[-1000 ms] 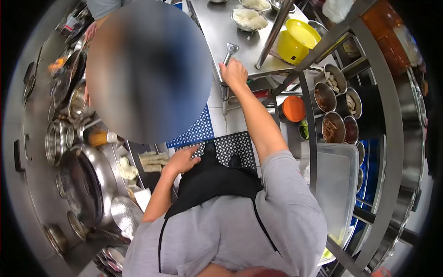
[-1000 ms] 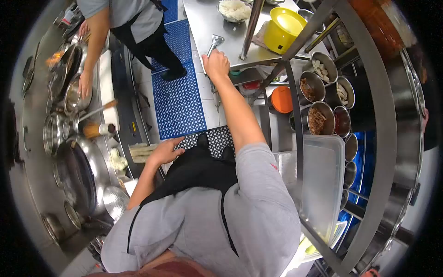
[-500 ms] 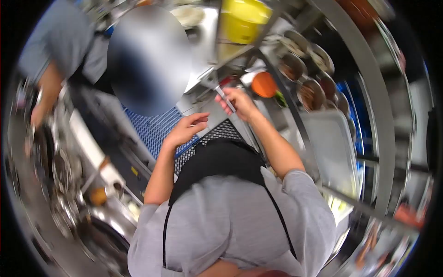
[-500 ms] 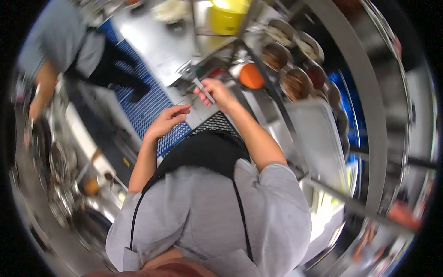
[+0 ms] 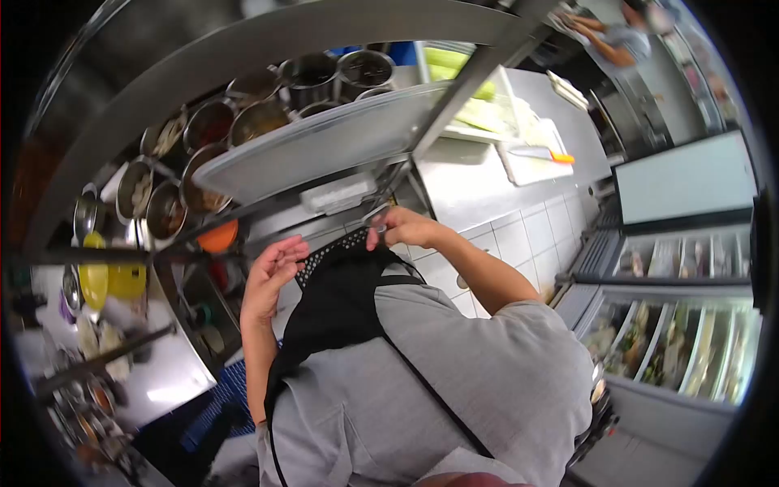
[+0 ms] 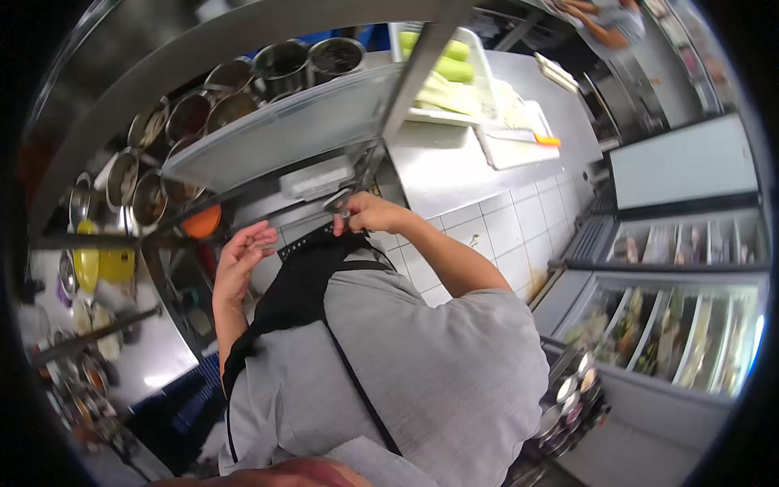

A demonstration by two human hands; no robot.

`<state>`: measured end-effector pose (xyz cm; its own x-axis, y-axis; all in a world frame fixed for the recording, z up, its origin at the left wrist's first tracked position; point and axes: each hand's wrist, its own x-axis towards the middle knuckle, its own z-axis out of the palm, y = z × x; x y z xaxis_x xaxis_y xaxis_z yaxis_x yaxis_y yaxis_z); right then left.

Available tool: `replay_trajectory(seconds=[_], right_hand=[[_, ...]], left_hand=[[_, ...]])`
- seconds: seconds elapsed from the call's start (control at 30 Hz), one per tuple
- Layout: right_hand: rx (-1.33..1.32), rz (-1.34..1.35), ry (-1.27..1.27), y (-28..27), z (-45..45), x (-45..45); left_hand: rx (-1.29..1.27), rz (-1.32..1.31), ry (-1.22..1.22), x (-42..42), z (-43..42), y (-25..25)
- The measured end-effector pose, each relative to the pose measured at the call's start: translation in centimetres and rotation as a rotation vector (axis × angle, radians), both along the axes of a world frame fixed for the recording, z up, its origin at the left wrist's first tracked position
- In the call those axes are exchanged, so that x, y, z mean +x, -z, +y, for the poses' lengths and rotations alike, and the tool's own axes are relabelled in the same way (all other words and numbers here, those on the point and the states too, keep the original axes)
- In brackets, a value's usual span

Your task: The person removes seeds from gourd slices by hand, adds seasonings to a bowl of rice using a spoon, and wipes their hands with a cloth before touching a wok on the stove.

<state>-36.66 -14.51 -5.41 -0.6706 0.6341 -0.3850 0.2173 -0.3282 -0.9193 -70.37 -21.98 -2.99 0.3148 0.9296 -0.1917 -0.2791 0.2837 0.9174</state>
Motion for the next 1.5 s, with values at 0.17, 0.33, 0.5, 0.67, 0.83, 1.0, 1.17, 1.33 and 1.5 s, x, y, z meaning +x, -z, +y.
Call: replay_trajectory(seconds=[0.17,0.33,0.5,0.67,0.83,1.0,1.17,1.33,1.5], right_hand=[[-0.053,0.196,0.584,-1.2,-0.7,10.3],[0.186,-0.012,1.131,-6.6,3.0,16.0],[0.627,-0.718,1.064,-8.2,11.1,21.7],[0.753,-1.181,0.843,-7.4,16.8,24.8],[0.935,-1.216,0.465,-14.6,13.9,20.5],[0.783,-0.41,-0.258,-14.0,7.1,4.0],[0.755,0.037,-0.449,-5.9,2.5,-14.7],[0.27,0.283,-0.669,-4.9,-2.3,-25.9],[1.076,0.37,-1.122,4.5,-4.8,-30.7]], left_hand=[[-0.059,0.018,0.099,2.4,2.8,0.2],[-0.108,0.042,0.09,2.5,2.7,0.8],[-0.122,0.11,0.011,1.9,2.0,0.1],[-0.147,0.162,-0.123,0.8,0.2,0.7],[-0.238,0.126,-0.313,-0.3,-3.1,2.4],[-0.374,0.078,-0.49,-0.7,-6.4,5.6],[-0.449,0.055,-0.765,-0.6,-9.7,8.4],[-0.41,0.143,-1.145,-0.4,-14.6,7.4],[-0.572,0.324,-1.579,2.4,-21.3,9.3]])
